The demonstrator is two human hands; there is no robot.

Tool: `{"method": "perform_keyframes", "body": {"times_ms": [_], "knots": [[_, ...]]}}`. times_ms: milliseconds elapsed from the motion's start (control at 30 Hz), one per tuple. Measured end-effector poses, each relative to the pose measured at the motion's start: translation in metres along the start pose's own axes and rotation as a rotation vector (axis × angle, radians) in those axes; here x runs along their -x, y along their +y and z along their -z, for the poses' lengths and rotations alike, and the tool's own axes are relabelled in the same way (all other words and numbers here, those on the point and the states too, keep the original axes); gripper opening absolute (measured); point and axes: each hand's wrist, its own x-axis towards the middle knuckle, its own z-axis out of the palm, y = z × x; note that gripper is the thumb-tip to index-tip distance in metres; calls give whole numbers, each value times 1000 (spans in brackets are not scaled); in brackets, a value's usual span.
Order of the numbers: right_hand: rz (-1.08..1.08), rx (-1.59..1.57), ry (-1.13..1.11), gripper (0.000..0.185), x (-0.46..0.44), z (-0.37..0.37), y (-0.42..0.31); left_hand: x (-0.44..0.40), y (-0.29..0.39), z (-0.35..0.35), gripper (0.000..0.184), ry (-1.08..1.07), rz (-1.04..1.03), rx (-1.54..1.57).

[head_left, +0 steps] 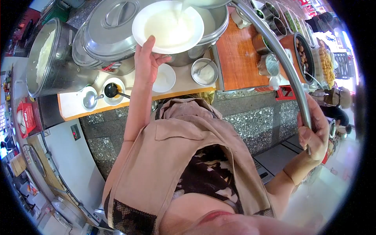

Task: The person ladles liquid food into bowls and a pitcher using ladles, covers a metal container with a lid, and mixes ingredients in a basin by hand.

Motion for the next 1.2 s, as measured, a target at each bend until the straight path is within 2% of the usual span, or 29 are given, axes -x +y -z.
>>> {"method": "perform_keyframes", "body": {"times_ms": [233, 333, 400, 533, 600, 833, 933, 1000, 1033, 1100, 1133, 1200], "knots": [[-7, 18, -2, 73, 2, 5, 7, 2, 2, -3, 46, 14, -33, -40], [79, 45, -35, 69, 2, 8, 13, 3, 3, -3, 44, 23, -38, -72], [-32, 45, -3, 74, 3, 8, 7, 3, 3, -3, 45, 27, -34, -75], [-47, 65, -34, 74, 2, 12, 12, 4, 2, -4, 45, 49, -39, -73], [77, 83, -45, 70, 1, 12, 20, 4, 2, -3, 45, 53, -37, -75], [90, 113, -55, 70, -1, 16, 24, 4, 0, -3, 44, 47, -23, -77], [-10, -34, -58, 69, -4, 13, 20, 5, -1, -3, 44, 50, -12, -34], [-169, -313, -114, 67, -8, 14, 21, 5, -2, -2, 45, 53, -8, 0], [-170, -314, -118, 67, -11, 14, 22, 4, -3, 1, 45, 33, 0, -1], [-261, -513, -210, 64, -21, 9, 26, 5, -5, 6, 45, 18, 7, -3], [-262, -514, -216, 64, -26, 3, 29, 8, -4, 7, 46, 37, 9, -3], [-120, -143, -149, 61, -35, -11, 41, 14, -3, 9, 47, 60, 9, -7]]}}
